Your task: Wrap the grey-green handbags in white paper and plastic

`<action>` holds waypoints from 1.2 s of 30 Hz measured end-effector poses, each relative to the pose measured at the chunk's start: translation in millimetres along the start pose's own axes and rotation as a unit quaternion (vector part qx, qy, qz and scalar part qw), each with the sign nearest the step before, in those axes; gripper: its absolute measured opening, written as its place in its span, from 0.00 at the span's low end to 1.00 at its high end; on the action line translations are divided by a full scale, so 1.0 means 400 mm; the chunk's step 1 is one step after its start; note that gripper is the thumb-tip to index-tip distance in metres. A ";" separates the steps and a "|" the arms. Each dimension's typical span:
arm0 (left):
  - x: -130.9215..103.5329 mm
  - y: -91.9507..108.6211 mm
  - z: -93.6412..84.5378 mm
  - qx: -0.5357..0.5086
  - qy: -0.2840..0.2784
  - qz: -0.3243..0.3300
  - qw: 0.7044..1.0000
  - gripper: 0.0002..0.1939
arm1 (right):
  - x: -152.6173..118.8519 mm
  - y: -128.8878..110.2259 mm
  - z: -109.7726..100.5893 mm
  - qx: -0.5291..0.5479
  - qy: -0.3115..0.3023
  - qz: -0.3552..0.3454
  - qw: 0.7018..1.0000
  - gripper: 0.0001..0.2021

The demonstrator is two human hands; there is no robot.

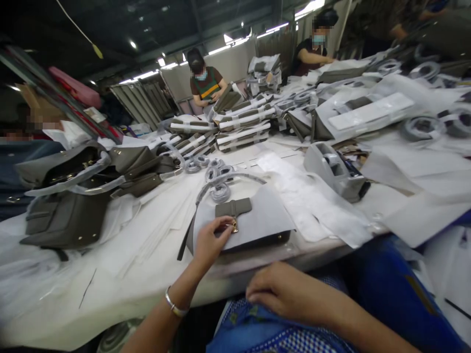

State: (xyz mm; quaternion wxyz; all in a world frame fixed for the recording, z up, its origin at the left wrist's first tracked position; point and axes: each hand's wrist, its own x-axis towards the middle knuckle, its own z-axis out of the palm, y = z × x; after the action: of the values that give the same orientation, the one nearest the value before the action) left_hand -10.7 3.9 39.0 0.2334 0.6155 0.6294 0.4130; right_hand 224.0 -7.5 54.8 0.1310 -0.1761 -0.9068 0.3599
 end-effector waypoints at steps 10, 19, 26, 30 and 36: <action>-0.004 -0.014 0.003 0.056 -0.001 0.055 0.997 0.10 | 0.139 0.135 -0.093 -0.280 0.124 -0.054 0.950 0.14; -0.048 -0.025 -0.043 0.336 -0.117 0.248 0.901 0.23 | 0.075 0.158 -0.065 -0.340 0.072 -0.052 0.936 0.33; -0.052 -0.059 -0.079 0.423 -0.158 0.246 0.858 0.33 | 0.113 0.129 -0.071 -0.319 0.073 0.017 0.945 0.32; -0.061 -0.095 -0.056 0.423 -0.118 0.244 0.864 0.33 | 0.111 0.169 -0.032 -0.332 0.071 0.011 0.940 0.37; -0.067 -0.068 -0.049 0.457 -0.074 0.290 0.837 0.30 | 0.108 0.190 -0.018 -0.321 0.072 0.029 0.944 0.38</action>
State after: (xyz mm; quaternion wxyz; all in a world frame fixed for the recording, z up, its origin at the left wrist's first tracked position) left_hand -38.9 -23.8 22.1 -0.1591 0.8354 0.5199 0.0803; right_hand 204.8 66.4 11.4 0.1214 -0.2607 -0.9569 0.0398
